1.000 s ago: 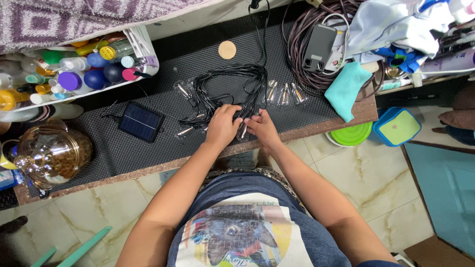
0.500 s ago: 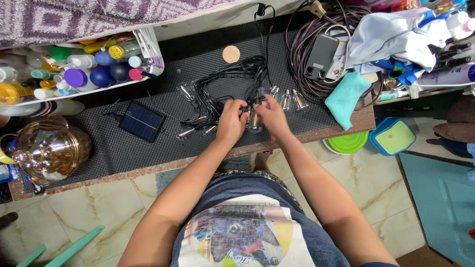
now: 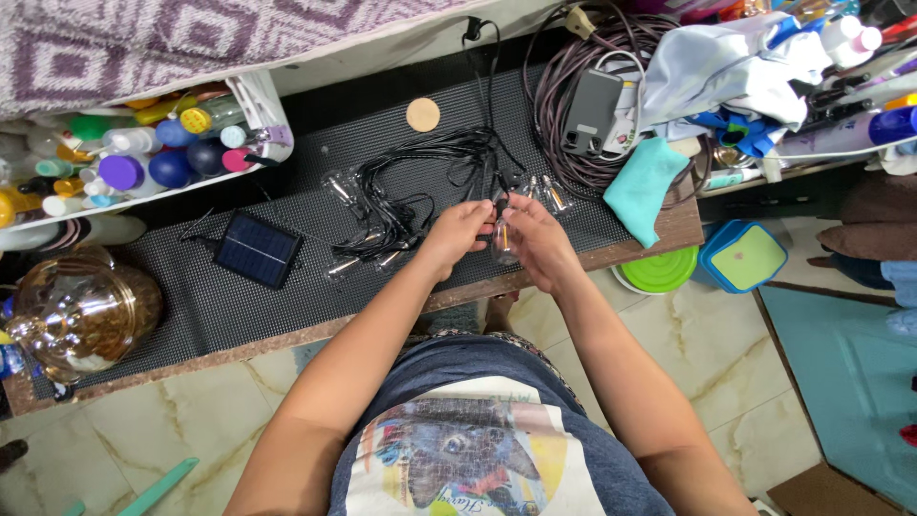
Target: The person repeatedly picks up small clear light bulbs and screws them into sockets along a black string light cable. After installing several bulbs, the person uses a light blue cloth to wipe the cable and sockets.
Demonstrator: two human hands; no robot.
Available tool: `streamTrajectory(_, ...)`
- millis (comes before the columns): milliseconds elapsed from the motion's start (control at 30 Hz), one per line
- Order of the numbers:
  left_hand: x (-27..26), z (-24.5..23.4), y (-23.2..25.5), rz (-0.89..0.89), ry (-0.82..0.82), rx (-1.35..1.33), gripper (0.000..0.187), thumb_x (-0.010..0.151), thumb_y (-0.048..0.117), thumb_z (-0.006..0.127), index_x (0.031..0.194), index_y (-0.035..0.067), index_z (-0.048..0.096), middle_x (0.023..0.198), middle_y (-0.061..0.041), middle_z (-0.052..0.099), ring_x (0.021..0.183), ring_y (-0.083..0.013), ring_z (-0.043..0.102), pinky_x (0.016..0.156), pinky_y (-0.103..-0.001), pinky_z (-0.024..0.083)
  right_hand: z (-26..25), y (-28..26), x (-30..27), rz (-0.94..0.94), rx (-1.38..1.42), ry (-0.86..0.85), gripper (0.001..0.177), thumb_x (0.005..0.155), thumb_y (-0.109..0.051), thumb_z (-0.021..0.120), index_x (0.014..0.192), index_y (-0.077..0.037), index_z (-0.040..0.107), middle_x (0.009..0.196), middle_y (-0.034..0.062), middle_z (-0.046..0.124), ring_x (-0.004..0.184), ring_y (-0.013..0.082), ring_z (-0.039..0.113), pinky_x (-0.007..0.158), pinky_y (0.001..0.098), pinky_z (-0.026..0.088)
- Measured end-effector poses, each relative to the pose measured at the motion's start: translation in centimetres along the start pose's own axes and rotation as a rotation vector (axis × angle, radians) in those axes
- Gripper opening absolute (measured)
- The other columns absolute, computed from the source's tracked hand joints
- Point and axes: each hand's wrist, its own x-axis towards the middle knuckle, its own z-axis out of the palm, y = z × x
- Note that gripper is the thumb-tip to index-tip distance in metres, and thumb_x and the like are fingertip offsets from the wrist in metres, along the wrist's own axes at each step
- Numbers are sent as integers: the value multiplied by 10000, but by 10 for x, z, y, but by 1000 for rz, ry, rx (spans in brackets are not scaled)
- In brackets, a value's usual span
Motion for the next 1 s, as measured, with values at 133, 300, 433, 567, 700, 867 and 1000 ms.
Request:
streamTrajectory(133, 10, 4, -4, -143, -110, -294, 326, 1026, 360, 587, 1201, 97, 670, 1076, 7, 704, 1013, -129, 657, 848, -335, 551, 2, 3, -13, -40, -62, 39, 329, 989, -118, 608, 1302, -105, 510, 1078, 32, 643, 957, 120, 658, 810, 307, 559)
streamTrajectory(300, 17, 11, -8, -105, -149, -490, 246, 1009, 264, 633, 1186, 94, 648, 1071, -14, 703, 952, -152, 665, 815, -366, 576, 8, -2, -36, 2, 20, 50, 330, 997, -162, 599, 1290, -105, 459, 1066, 66, 660, 932, 174, 664, 794, 357, 576)
streamTrajectory(433, 10, 12, 1, -65, -210, -488, 271, 1028, 288, 584, 1190, 73, 623, 1147, -32, 729, 909, -167, 678, 717, -374, 601, 14, -7, -57, 150, 127, 5, 275, 1020, -263, 545, 1237, -116, 461, 1082, 62, 681, 937, 165, 693, 791, 351, 572)
streamTrajectory(567, -2, 18, 10, -53, -238, -500, 239, 1047, 261, 572, 1204, 82, 589, 1167, -59, 733, 919, -175, 680, 718, -360, 594, 12, -6, -68, 184, 183, -109, 300, 1030, -323, 507, 1228, -99, 536, 1085, 55, 694, 940, 150, 696, 825, 322, 577)
streamTrajectory(700, -9, 19, 13, -27, -266, -501, 191, 998, 241, 545, 1156, 133, 553, 1167, -41, 738, 939, -146, 700, 794, -321, 567, -2, -8, -67, 133, 95, -37, 317, 1048, -363, 516, 1255, -126, 558, 1043, 14, 677, 871, 99, 660, 767, 290, 549)
streamTrajectory(867, -4, 26, 6, 90, -141, -415, 195, 1003, 190, 636, 1177, 135, 569, 1156, -8, 723, 916, -54, 616, 812, -222, 472, -5, -10, -65, 145, 153, 82, 347, 1032, -384, 518, 1259, -121, 533, 980, 30, 650, 817, 112, 652, 714, 317, 586)
streamTrajectory(1000, 3, 27, 0, 171, -111, -430, 208, 994, 166, 680, 1168, 99, 588, 1130, -21, 734, 888, -47, 606, 788, -206, 466, 1, -10, -65, 0, -50, 130, 348, 1013, -285, 575, 1311, -119, 506, 1008, 29, 651, 822, 102, 642, 693, 292, 582)
